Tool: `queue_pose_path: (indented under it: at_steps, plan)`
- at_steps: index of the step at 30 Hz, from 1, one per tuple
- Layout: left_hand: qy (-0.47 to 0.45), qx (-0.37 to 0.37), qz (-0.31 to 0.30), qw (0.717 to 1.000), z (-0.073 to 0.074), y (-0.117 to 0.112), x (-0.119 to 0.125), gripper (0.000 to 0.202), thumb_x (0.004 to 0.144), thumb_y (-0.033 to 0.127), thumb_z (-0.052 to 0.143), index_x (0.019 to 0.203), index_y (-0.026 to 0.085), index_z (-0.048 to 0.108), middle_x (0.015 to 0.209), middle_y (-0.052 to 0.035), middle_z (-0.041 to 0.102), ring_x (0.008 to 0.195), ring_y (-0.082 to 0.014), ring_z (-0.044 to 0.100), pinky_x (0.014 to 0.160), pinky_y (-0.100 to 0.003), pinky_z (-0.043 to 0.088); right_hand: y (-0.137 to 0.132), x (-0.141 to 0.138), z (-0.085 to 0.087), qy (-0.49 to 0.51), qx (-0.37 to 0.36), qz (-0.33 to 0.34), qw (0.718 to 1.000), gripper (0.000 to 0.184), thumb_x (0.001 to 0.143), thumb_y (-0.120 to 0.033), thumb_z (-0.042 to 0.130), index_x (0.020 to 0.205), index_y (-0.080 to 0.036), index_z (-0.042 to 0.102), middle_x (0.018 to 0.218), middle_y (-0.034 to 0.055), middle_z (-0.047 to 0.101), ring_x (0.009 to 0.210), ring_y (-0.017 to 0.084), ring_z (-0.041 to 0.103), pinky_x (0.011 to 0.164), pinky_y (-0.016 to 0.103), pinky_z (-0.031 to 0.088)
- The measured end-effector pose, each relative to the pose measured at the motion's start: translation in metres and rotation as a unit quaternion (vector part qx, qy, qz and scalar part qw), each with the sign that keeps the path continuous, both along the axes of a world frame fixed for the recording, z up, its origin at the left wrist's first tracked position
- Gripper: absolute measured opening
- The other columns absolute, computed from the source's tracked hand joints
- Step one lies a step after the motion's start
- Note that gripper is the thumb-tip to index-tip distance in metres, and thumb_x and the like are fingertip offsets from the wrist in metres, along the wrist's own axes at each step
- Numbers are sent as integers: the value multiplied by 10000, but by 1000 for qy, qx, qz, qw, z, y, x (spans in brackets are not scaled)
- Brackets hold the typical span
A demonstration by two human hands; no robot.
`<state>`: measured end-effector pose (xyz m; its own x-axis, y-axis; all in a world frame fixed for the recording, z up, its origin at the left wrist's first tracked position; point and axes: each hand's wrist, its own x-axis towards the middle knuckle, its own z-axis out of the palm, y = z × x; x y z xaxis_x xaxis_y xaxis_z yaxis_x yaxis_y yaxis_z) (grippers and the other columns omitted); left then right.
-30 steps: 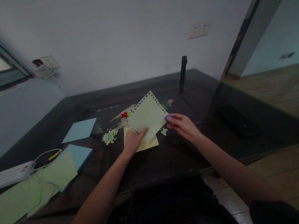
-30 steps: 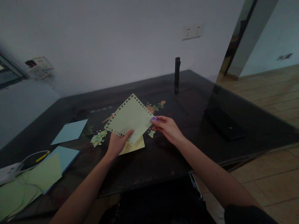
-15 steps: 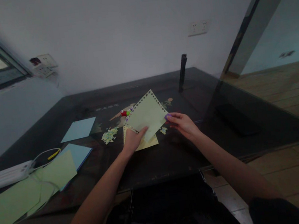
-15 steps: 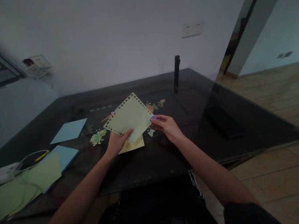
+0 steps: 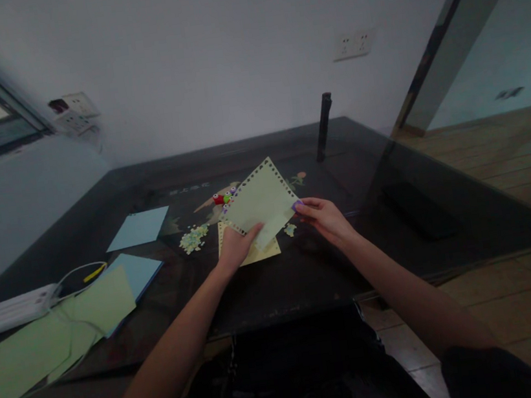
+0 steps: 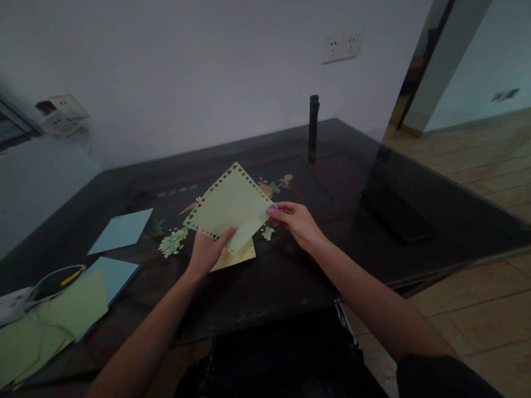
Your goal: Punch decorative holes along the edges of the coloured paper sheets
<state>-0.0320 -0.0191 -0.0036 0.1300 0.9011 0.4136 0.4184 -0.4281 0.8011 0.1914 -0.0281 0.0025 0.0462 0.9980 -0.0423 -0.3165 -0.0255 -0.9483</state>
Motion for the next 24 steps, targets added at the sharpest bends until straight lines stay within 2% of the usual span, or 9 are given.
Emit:
queue_pose_path:
  at_steps: [8,13,18,24]
  plan:
    - [-8,-14,-2,1000,1,-1,1,357,758,321,638,1086,180,633,1031,-73,709,1173,-236,551,1077,-427,342,0,-1,-2,19,1,1,1000,261,552,-318,826,745,-191,705,733,14,689,668,119,608,680,270,477]
    - [1,3,-3,1000,-2,1,0,348,764,322,635,1082,182,636,1036,-70,709,1170,-236,554,1077,-434,346,2,-1,-3,31,3,-1,1000,265,534,-324,834,723,-193,701,734,11,689,671,123,614,736,290,497]
    - [5,8,1,1000,-4,2,0,370,756,310,646,1103,184,628,1058,-77,701,1171,-236,555,1067,-432,364,3,-1,-5,25,12,-6,1000,240,555,-310,818,728,-200,694,773,22,691,715,139,621,796,324,499]
    - [0,16,5,1000,-2,0,1,382,760,310,648,1116,175,621,1064,-83,699,1166,-238,559,1066,-432,369,5,0,-8,5,24,-3,1000,227,596,-313,792,761,-201,684,774,26,685,713,140,620,786,332,487]
